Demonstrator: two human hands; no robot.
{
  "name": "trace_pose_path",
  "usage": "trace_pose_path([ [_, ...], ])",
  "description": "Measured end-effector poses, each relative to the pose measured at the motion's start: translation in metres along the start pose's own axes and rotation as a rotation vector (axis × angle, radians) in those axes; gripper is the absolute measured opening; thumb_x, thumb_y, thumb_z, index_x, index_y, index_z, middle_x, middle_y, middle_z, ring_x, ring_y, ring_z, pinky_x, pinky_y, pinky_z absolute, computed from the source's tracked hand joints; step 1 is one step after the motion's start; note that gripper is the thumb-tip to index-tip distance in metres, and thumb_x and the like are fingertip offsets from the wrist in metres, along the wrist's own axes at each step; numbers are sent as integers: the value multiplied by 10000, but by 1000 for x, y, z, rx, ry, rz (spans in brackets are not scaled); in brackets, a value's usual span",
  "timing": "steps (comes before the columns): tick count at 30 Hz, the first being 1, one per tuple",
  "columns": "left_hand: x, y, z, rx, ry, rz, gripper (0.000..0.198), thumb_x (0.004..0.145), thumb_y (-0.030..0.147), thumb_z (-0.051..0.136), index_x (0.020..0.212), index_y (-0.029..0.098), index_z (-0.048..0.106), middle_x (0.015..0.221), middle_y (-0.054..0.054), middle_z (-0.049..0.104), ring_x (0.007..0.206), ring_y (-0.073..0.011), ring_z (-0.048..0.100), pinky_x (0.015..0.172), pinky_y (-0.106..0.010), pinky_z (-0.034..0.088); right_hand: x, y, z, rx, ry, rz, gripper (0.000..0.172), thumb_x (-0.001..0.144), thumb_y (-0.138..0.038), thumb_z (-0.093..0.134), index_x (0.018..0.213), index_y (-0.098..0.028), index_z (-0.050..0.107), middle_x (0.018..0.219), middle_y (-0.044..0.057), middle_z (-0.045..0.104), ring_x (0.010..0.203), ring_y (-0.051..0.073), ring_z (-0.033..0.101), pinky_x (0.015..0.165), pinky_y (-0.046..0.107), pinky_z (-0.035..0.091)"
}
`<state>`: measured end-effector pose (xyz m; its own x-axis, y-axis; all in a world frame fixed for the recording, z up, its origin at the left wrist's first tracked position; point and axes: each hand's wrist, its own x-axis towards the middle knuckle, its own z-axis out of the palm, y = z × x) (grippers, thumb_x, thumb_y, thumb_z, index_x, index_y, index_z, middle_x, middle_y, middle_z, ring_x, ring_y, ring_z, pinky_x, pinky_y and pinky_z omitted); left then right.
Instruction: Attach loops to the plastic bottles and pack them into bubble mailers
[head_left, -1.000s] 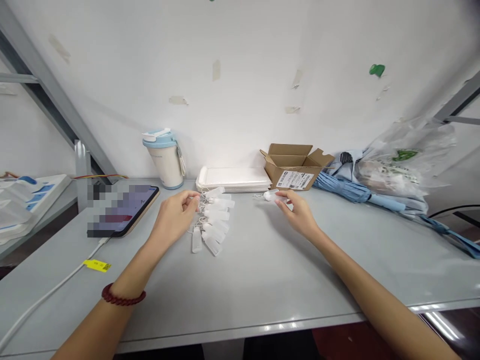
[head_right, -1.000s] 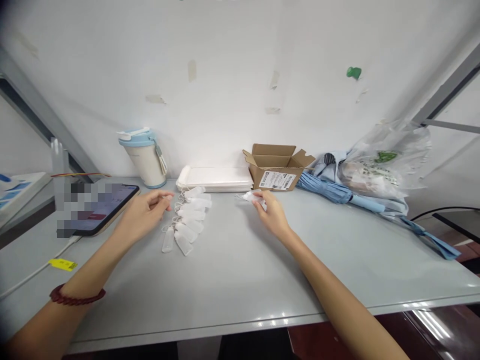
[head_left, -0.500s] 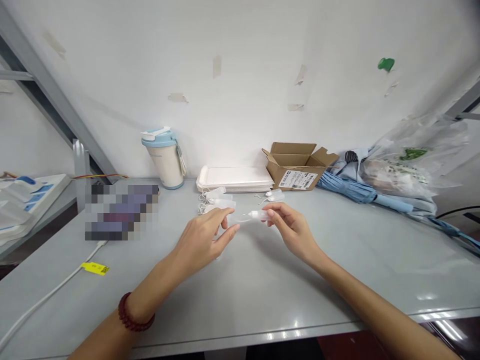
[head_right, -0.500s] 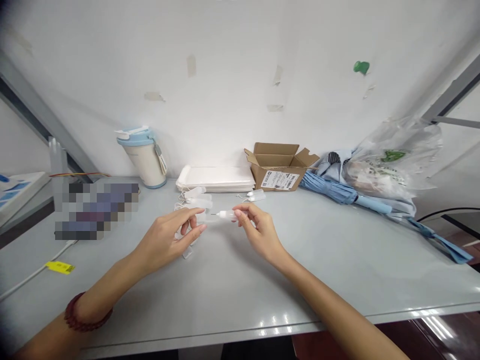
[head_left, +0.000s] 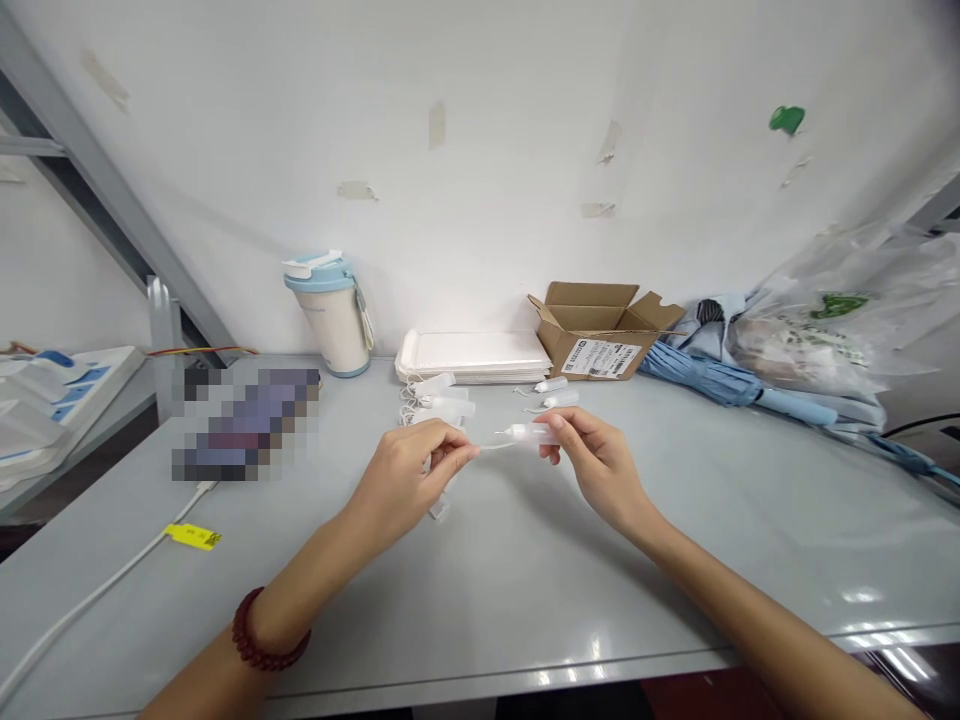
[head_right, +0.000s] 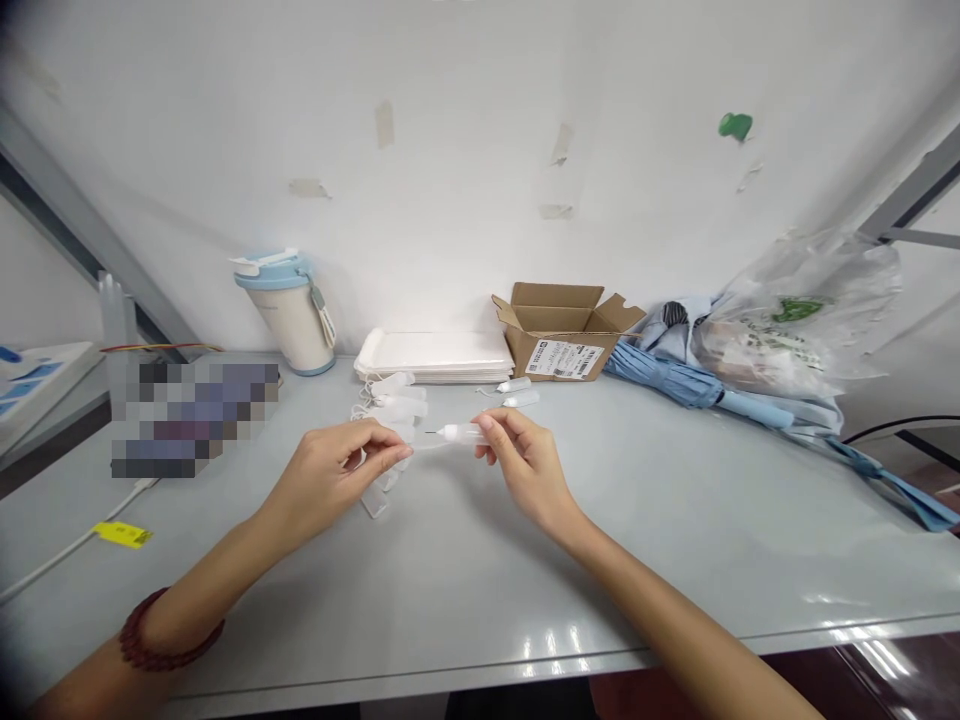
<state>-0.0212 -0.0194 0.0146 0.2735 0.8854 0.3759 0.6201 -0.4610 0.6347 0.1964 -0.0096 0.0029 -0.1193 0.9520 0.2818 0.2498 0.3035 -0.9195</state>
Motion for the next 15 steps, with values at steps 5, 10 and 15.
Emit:
trace_pose_path([
  [5,0,2,-2,-53,3,-21,183,823,303,584,703,186,658,628,19,654,518,-96,479,523,-217,367,0,0,0,14,-3,7,323,885,-460,474,825,-174,611,609,-8,546,571,109,488,570,245,410],
  [10,-2,2,1,-86,-67,17,136,843,229,545,795,180,662,687,17,650,574,-90,507,528,-198,371,-1,1,2,35,-37,3,316,873,-465,493,818,-175,607,610,-11,553,563,103,480,554,239,392],
  [15,-3,3,5,-85,-81,38,134,849,206,534,807,174,657,691,17,631,584,-88,499,529,-197,366,-3,2,4,43,-75,11,295,866,-450,513,837,-174,613,614,-12,566,565,100,482,560,236,391],
])
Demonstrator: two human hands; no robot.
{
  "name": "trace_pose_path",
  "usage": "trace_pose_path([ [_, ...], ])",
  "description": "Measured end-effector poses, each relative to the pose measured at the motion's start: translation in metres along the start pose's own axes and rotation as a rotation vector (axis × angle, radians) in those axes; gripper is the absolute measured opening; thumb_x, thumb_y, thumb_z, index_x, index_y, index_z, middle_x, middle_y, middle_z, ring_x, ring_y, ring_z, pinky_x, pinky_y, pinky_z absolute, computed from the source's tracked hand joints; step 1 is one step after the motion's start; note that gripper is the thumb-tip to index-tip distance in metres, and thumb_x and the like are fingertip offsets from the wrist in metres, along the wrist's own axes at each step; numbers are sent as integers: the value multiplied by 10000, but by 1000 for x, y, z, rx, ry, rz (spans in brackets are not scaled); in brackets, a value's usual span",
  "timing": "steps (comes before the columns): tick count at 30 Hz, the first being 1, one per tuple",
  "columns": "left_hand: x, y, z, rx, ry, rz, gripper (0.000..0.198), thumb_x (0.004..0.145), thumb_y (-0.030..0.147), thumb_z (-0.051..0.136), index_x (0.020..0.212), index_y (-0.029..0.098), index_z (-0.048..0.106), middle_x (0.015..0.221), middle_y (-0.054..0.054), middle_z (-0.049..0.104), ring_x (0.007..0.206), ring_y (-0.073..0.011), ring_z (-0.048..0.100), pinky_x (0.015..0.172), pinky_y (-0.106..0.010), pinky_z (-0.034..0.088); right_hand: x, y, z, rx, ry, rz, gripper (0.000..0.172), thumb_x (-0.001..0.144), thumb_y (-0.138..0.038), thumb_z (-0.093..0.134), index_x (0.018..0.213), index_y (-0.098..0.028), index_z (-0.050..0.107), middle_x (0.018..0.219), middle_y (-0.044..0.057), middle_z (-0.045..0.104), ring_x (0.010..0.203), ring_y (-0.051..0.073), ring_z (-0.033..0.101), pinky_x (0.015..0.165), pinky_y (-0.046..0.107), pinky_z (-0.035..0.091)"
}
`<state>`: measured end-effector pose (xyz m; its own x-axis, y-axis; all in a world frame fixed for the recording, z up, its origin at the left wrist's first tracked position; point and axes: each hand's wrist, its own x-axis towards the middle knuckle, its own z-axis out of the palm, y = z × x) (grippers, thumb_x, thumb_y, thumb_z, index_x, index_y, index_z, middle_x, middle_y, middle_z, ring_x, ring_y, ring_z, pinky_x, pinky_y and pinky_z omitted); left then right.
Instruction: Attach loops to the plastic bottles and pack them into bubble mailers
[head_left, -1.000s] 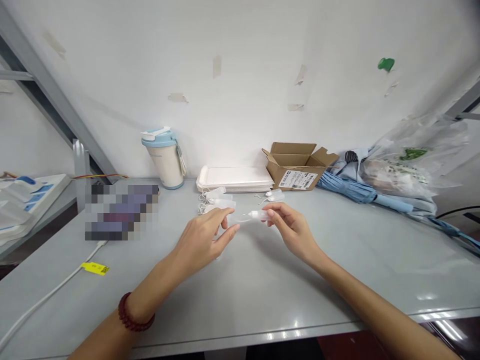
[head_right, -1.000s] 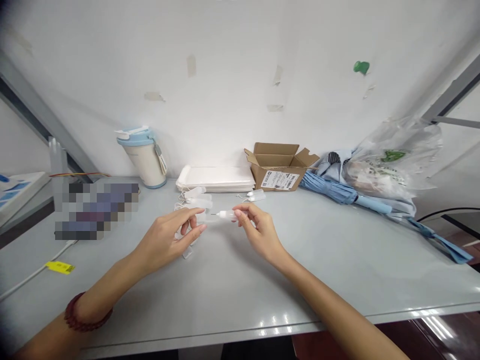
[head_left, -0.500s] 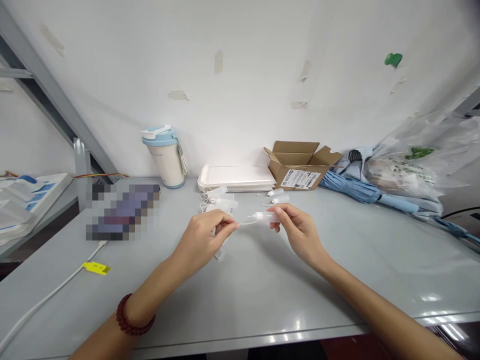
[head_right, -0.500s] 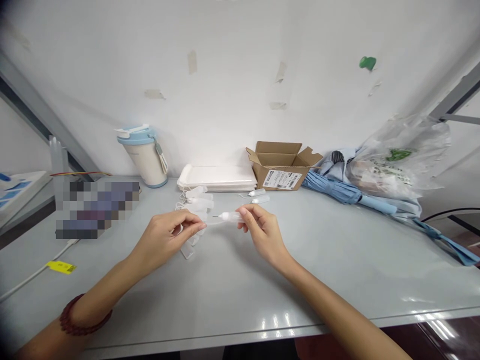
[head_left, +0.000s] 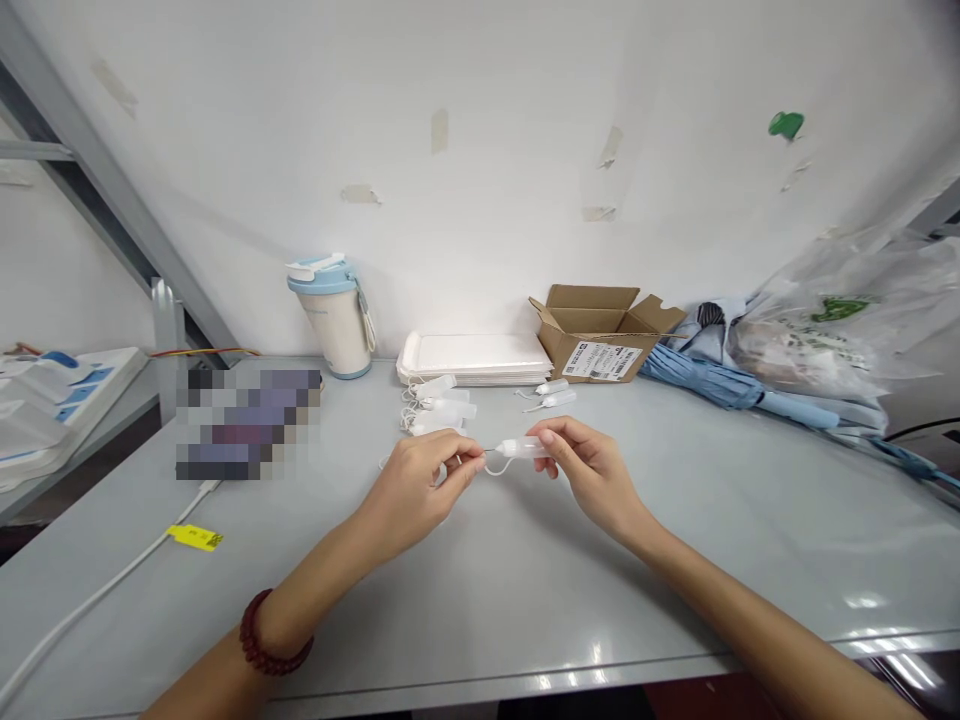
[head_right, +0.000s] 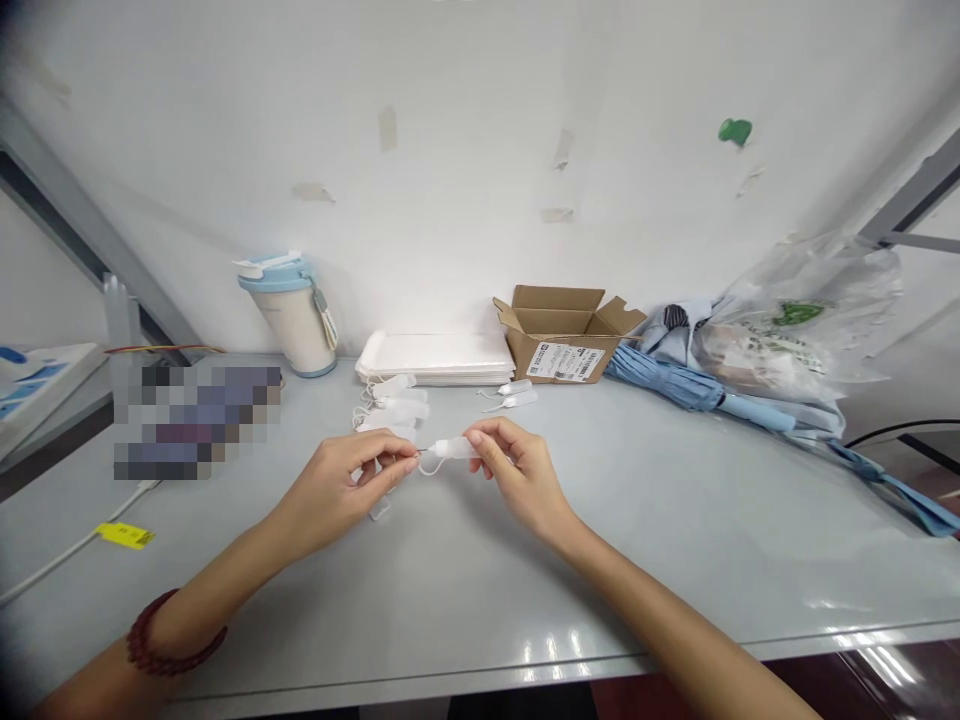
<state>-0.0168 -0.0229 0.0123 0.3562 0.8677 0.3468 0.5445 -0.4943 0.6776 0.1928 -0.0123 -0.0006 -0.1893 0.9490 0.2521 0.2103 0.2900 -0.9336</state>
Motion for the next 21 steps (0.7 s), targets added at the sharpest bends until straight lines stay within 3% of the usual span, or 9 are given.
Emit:
trace_pose_path([
  [21,-1,-1,1,-2,22,31,133,858,189,527,817,176,653,686,14,613,587,-91,491,533,-204,363,0,-1,0,-68,-8,8,312,875,-461,486,819,-179,607,600,-16,539,559,106,472,546,239,374],
])
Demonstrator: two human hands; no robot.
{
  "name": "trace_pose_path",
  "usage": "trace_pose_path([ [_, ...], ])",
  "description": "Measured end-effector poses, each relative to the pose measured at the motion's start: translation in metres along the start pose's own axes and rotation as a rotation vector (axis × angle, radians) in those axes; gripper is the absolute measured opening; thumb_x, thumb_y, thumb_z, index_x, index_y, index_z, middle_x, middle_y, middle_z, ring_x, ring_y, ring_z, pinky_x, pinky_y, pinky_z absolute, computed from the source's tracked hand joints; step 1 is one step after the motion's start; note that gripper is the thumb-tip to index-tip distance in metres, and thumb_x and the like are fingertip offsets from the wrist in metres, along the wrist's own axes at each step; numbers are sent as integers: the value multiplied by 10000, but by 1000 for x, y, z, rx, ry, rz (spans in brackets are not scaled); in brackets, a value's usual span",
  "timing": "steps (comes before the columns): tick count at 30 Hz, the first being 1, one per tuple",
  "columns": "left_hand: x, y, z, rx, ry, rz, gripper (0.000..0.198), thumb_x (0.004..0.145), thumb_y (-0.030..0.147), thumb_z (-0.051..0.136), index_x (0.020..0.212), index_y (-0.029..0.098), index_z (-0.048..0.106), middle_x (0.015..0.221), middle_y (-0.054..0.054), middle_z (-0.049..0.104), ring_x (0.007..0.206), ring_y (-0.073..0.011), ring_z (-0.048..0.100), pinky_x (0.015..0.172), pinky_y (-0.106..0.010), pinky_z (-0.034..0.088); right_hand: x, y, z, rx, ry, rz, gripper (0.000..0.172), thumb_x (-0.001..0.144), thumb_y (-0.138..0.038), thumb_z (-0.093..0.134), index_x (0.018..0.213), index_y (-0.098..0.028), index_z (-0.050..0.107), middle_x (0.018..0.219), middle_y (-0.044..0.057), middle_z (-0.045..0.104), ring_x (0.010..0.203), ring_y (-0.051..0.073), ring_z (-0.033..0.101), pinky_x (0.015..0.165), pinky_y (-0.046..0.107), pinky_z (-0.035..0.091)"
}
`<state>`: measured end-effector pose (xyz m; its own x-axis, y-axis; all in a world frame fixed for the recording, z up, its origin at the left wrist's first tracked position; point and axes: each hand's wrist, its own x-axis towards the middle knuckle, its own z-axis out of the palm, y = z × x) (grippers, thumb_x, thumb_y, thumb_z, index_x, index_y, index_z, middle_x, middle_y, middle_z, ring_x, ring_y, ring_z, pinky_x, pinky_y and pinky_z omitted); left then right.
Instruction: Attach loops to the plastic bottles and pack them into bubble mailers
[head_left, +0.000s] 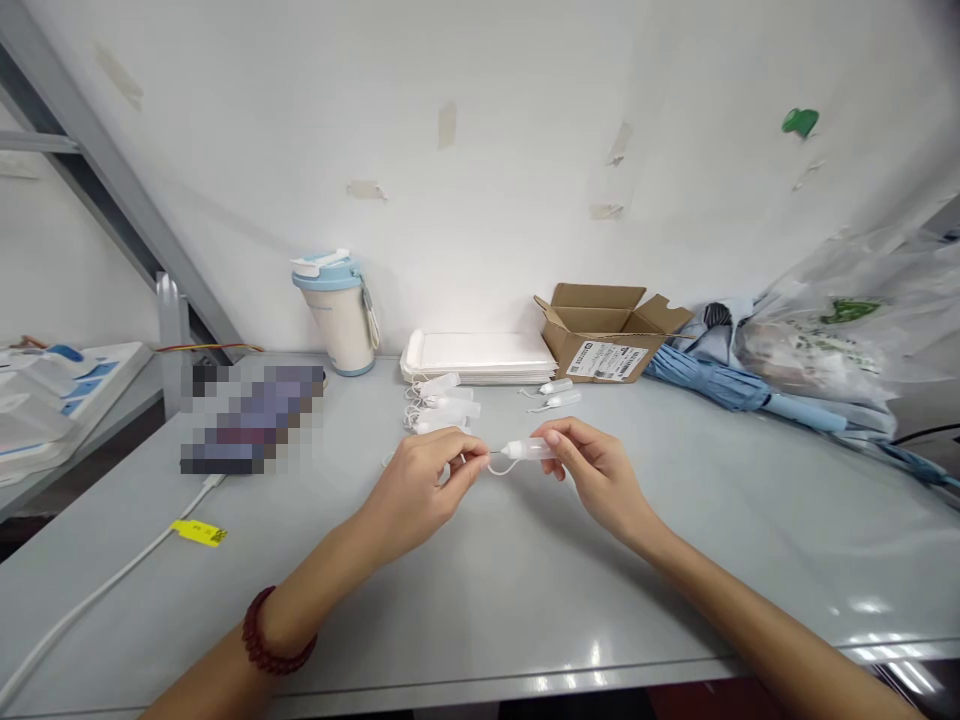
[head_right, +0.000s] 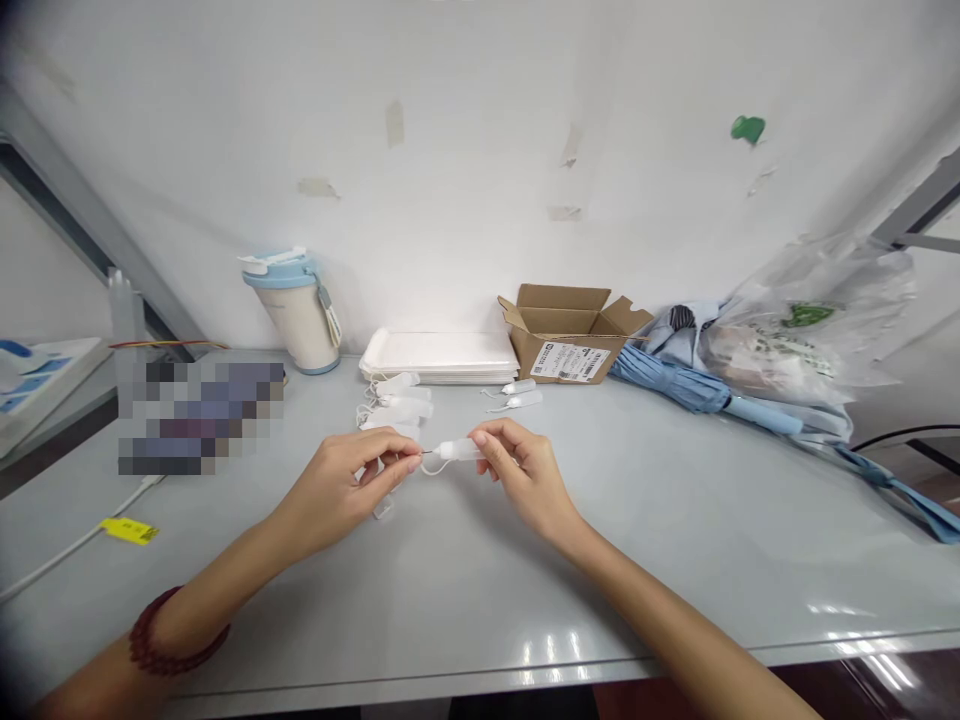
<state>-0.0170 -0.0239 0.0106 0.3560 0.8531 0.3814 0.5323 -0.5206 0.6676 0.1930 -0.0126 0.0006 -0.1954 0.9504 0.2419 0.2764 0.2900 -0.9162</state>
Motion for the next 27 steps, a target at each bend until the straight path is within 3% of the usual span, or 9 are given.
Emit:
trace_pose_path([
  [12,-2,-3,6,94,-46,89,166,872,157,478,818,172,633,684,0,606,584,-100,489,546,-221,356,-2,3,0,-266,-19,-125,341,901,-422,429,762,-167,606,593,-13,512,525,92,401,489,223,316],
  [18,-8,-7,14,124,-111,146,183,870,134,445,830,173,619,699,-9,597,599,-109,503,563,-230,369,-5,3,2,-361,-104,-162,327,923,-407,389,817,-179,598,681,26,598,594,120,490,525,233,361],
  [27,-8,-12,16,192,-96,147,190,882,139,420,829,169,600,703,-20,595,589,-116,502,571,-233,376,-6,4,3,-390,-220,-174,290,934,-386,379,948,-178,581,774,37,653,662,139,569,617,250,428],
])
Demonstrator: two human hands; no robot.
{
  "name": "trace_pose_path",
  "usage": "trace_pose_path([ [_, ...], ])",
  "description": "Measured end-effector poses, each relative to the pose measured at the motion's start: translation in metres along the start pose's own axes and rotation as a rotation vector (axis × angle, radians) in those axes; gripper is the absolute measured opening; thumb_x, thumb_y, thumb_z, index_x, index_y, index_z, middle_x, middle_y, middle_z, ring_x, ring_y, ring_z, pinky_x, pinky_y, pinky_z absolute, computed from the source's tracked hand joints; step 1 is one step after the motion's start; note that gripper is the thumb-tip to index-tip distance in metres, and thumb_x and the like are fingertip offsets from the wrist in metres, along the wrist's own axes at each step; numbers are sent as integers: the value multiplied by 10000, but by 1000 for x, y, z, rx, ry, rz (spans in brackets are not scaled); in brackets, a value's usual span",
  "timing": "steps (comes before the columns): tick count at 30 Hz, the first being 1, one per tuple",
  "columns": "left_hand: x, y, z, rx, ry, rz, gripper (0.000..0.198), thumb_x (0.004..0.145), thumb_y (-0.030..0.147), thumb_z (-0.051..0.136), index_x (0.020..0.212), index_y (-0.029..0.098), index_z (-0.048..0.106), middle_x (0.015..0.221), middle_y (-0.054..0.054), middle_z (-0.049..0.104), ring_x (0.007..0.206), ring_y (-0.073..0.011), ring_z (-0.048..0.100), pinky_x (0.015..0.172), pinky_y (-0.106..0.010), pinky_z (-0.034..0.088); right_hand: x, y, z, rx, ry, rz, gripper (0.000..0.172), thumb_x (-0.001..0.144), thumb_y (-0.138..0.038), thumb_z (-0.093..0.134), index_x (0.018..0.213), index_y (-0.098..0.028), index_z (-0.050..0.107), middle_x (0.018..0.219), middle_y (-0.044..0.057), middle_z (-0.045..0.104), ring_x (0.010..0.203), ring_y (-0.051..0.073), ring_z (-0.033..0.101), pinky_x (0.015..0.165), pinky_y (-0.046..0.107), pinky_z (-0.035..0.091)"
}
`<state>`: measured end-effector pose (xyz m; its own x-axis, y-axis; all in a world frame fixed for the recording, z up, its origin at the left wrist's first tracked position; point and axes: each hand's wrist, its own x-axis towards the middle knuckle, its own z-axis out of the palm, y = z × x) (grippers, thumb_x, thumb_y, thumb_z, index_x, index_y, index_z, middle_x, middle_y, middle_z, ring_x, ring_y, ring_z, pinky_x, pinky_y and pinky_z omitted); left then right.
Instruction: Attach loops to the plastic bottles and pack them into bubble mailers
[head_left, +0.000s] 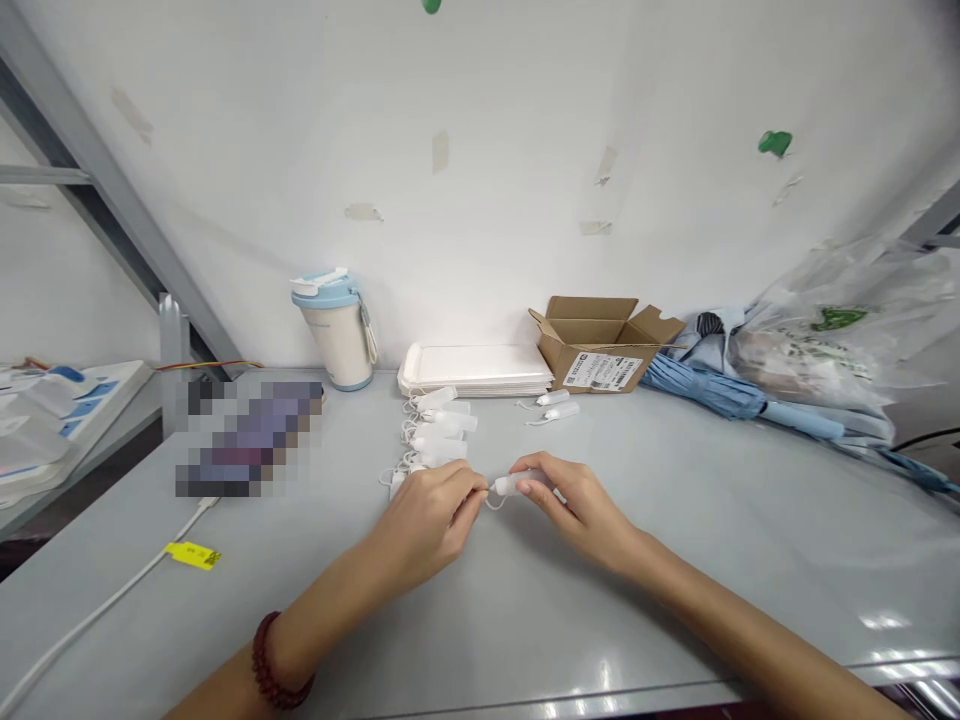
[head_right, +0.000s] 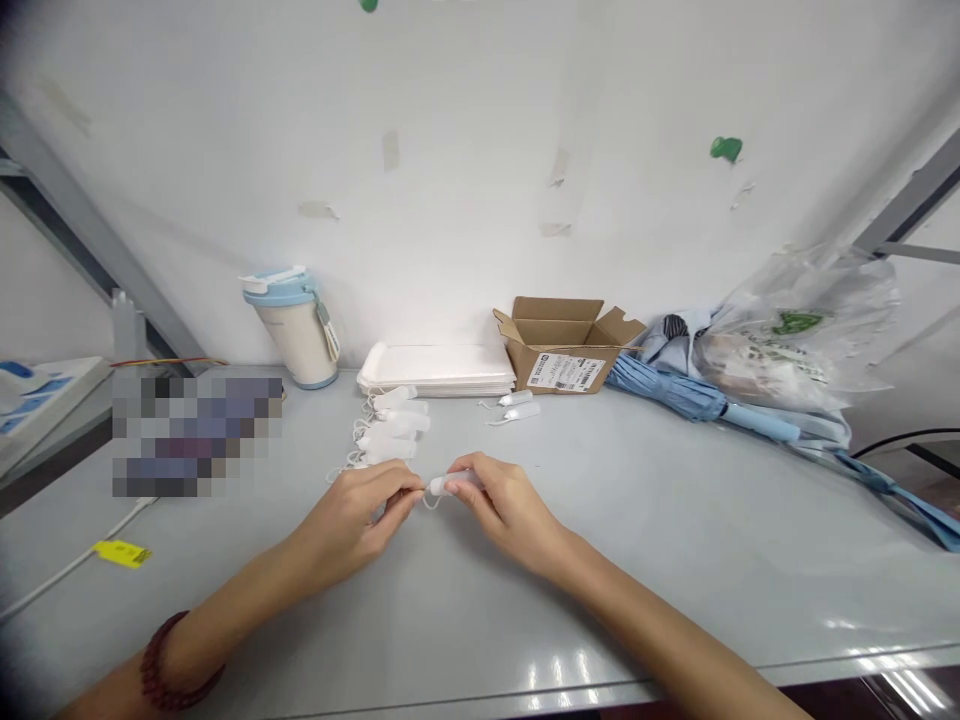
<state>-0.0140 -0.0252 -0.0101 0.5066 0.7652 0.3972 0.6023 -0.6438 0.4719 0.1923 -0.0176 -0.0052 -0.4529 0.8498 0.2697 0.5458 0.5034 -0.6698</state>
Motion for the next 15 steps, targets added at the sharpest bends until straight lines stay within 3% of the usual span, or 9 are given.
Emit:
trace_pose_path([
  [6,4,-3,-4,-38,59,-59,179,884,177,442,869,178,620,711,-10,608,595,-111,517,555,-228,385,0,-1,0,15,16,10,296,925,-394,398,998,-185,595,774,34,652,627,133,547,559,233,413],
  [11,8,-5,-12,-153,107,-213,279,848,268,535,1113,183,554,780,2,651,589,-104,545,547,-224,424,0,-4,-2,97,64,17,307,917,-409,419,1015,-189,609,785,31,638,640,124,520,555,227,399],
  [15,10,0,-18,-215,73,-225,168,851,289,530,929,188,639,699,10,633,586,-103,521,524,-214,392,1,-6,-5,162,70,64,330,916,-433,410,982,-187,618,754,20,611,624,112,489,522,217,371],
])
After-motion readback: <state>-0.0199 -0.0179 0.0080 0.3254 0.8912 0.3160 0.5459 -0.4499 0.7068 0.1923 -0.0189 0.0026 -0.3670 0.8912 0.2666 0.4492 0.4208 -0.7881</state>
